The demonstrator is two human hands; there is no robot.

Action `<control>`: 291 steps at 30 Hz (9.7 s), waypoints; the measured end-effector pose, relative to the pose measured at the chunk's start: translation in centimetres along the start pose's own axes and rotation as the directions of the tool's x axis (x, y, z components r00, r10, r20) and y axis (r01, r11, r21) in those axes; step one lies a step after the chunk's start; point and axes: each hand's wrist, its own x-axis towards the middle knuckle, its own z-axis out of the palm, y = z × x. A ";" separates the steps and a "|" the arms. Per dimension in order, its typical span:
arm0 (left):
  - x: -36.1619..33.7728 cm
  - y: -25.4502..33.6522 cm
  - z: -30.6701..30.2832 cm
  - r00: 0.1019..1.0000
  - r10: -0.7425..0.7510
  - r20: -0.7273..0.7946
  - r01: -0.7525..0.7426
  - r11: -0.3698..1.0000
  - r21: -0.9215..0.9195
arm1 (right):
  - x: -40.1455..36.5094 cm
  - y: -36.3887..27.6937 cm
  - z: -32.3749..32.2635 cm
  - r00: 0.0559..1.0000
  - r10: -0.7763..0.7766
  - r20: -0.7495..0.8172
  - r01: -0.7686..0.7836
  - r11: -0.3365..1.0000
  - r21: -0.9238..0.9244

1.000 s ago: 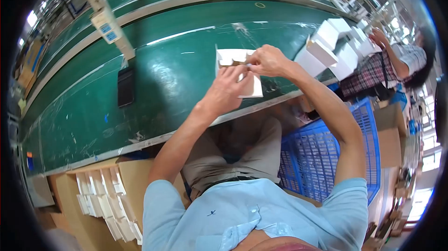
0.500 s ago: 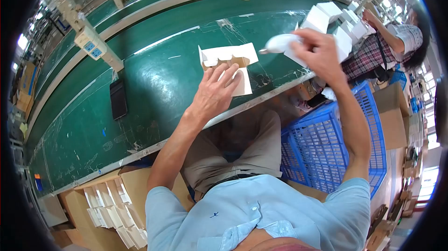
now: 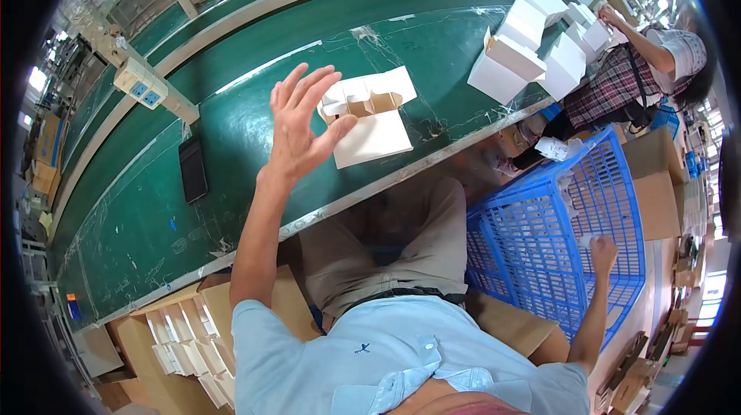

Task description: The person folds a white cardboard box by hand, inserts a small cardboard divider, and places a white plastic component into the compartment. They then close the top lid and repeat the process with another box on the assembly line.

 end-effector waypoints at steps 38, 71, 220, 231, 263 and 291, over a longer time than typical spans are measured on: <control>-6.3 -2.0 9.2 0.904 -0.384 0.188 0.422 0.728 -0.540 | 13.8 -69.2 -13.1 0.048 -0.999 -0.001 0.934 0.045 0.356; -6.6 -3.1 10.2 0.901 -0.391 0.188 0.423 0.695 -0.581 | 14.9 -72.3 -16.1 -0.098 -0.961 0.257 0.928 0.005 0.373; -6.4 -2.6 11.0 0.883 -0.395 0.254 0.445 0.530 -0.722 | 13.5 -71.4 -11.0 0.161 -0.987 0.010 0.948 0.158 0.278; -7.0 -2.0 11.4 0.896 -0.402 0.188 0.405 0.568 -0.717 | 13.4 -72.4 -12.1 0.156 -0.971 0.180 0.952 0.196 0.236; -6.4 -2.0 10.0 0.902 -0.407 0.146 0.408 0.689 -0.599 | 14.1 -68.0 -11.8 -0.102 -0.897 -0.430 0.982 -0.161 0.103; -4.2 -1.5 3.6 0.990 -0.081 -0.118 0.007 0.852 -0.523 | 3.8 -7.2 -8.7 0.979 0.197 -0.058 -0.138 0.838 0.529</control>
